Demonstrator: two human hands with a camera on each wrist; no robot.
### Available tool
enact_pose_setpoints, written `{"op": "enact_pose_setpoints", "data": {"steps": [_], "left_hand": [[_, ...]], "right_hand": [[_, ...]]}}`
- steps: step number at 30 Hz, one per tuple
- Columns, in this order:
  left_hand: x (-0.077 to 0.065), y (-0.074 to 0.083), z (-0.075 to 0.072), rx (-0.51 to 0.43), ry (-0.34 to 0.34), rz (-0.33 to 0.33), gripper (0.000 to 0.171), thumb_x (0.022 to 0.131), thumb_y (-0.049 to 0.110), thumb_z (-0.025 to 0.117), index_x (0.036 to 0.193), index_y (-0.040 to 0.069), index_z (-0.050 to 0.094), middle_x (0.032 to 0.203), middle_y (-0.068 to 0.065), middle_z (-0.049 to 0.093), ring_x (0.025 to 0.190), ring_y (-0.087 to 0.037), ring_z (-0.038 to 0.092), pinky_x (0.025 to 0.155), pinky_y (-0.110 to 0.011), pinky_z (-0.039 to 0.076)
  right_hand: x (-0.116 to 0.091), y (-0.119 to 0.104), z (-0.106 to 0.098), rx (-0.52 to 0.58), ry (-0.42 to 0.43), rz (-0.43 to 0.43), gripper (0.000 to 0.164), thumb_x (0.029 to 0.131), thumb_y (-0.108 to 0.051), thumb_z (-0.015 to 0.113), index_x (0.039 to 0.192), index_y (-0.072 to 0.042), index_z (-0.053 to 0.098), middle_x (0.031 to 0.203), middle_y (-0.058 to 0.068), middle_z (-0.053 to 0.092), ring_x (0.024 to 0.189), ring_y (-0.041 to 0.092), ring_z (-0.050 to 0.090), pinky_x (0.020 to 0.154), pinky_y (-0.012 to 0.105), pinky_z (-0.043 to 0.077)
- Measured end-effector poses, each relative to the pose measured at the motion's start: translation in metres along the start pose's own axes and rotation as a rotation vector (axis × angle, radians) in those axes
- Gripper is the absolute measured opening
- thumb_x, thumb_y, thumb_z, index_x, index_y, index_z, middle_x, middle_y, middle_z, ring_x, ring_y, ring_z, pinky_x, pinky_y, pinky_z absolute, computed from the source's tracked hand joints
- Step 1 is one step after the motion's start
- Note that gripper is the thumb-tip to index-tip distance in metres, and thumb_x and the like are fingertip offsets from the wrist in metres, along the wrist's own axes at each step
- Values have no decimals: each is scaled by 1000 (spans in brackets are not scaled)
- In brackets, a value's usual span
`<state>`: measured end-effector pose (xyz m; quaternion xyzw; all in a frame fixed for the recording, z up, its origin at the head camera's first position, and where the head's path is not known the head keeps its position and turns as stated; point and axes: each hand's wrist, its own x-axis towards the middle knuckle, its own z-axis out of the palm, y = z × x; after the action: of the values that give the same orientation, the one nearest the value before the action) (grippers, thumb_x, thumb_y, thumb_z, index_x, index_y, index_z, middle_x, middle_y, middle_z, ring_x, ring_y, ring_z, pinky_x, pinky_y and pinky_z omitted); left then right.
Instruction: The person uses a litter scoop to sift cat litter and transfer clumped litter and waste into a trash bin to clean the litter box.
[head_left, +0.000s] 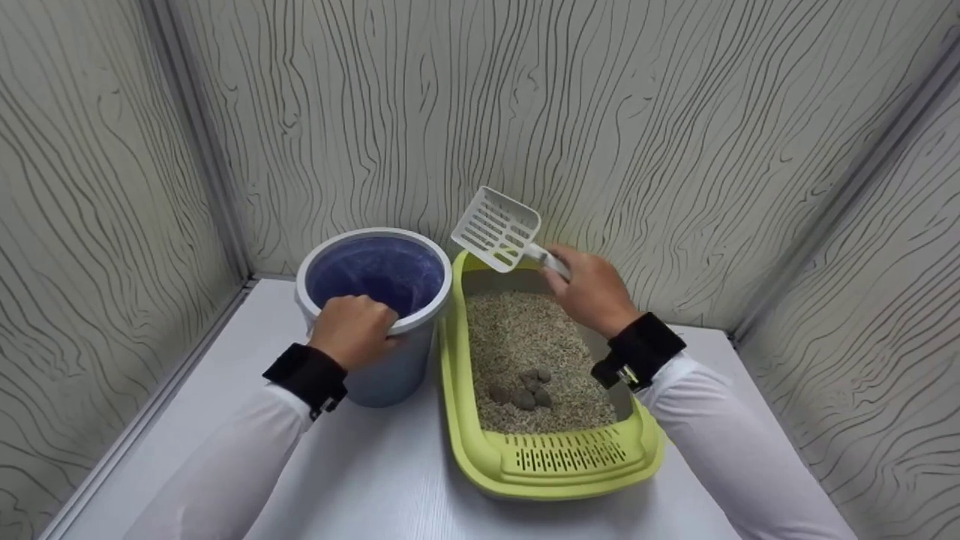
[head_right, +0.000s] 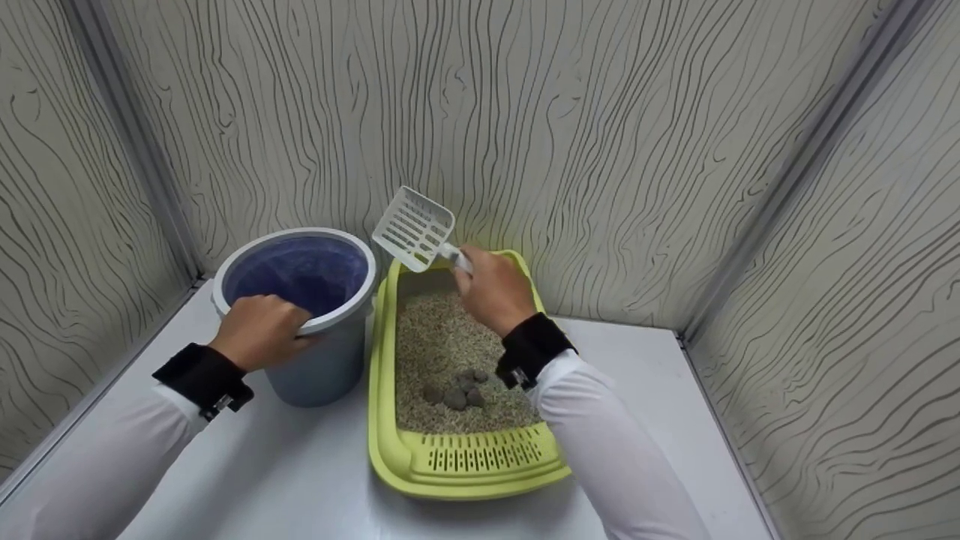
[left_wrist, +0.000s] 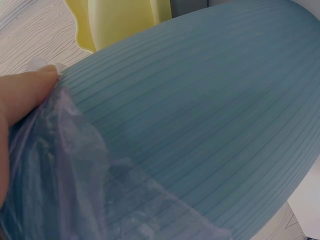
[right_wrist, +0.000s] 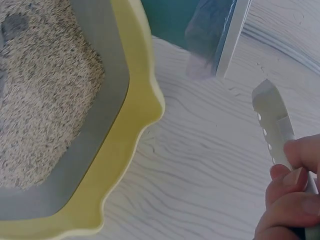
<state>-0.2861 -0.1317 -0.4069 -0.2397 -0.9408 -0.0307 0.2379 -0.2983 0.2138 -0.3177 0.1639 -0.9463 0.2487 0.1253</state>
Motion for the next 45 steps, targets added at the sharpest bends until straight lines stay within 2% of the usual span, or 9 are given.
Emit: {"op": "enact_pose_setpoints", "data": {"steps": [7, 12, 16, 21, 26, 30, 35, 38, 45], "left_hand": [[0, 0, 0, 3, 8, 8, 41, 80, 41, 85, 61, 13, 61, 58, -3, 63, 49, -25, 57, 47, -47, 45], [1, 0, 0, 0, 8, 10, 39, 80, 40, 85, 62, 13, 62, 59, -4, 65, 50, -27, 59, 49, -49, 46], [0, -1, 0, -4, 12, 11, 40, 79, 40, 85, 60, 14, 60, 58, -4, 64, 50, -26, 58, 48, -49, 46], [0, -1, 1, 1, 19, 12, 42, 79, 41, 86, 60, 14, 60, 58, -3, 64, 50, -26, 59, 49, -49, 46], [0, -2, 2, -8, 23, 15, 43, 80, 43, 85, 60, 14, 60, 58, -2, 64, 49, -23, 56, 48, -47, 46], [-1, -1, 2, -10, 23, 14, 44, 80, 43, 85, 60, 15, 59, 58, -2, 64, 48, -22, 54, 48, -46, 45], [-1, -1, 0, -11, 14, 9, 47, 82, 45, 84, 59, 15, 57, 57, -1, 61, 47, -20, 51, 48, -46, 45], [-1, -1, 0, -7, 10, 9, 47, 82, 45, 84, 58, 15, 57, 56, -1, 61, 46, -19, 50, 47, -45, 45], [-1, -1, 0, -10, 18, 12, 46, 82, 44, 84, 58, 15, 56, 56, -1, 62, 47, -21, 53, 47, -46, 45]], "right_hand": [[-25, 34, -16, -83, 61, -3, 29, 103, -26, 65, 126, -9, 69, 89, 11, 70, 63, 17, 56, 58, 32, 45], [-44, 53, -22, -184, 52, 5, 32, 101, -28, 66, 126, -8, 72, 92, 11, 75, 64, 17, 58, 61, 34, 44], [-55, 66, -21, -268, 25, 10, 29, 101, -30, 67, 119, -9, 75, 80, 7, 71, 59, 16, 54, 57, 35, 41], [-64, 80, -18, -342, -1, 4, 24, 99, -29, 69, 110, -9, 77, 73, 3, 67, 60, 17, 57, 55, 38, 43], [-71, 86, -16, -387, -71, 27, 18, 95, -26, 70, 94, -10, 75, 72, 3, 65, 62, 18, 56, 54, 39, 43], [-75, 87, -15, -413, -185, 58, 18, 95, -28, 72, 89, -11, 75, 75, 3, 67, 62, 17, 56, 54, 37, 43], [-79, 88, -11, -422, -311, 127, 21, 93, -26, 73, 76, -14, 70, 64, -2, 57, 56, 16, 50, 52, 33, 36], [-81, 90, -6, -427, -340, 147, 19, 90, -25, 75, 77, -12, 70, 61, -3, 54, 54, 15, 48, 51, 33, 35], [-83, 94, 4, -436, -359, 170, 24, 85, -25, 79, 97, -4, 76, 64, -1, 62, 55, 16, 54, 51, 35, 40]]}}
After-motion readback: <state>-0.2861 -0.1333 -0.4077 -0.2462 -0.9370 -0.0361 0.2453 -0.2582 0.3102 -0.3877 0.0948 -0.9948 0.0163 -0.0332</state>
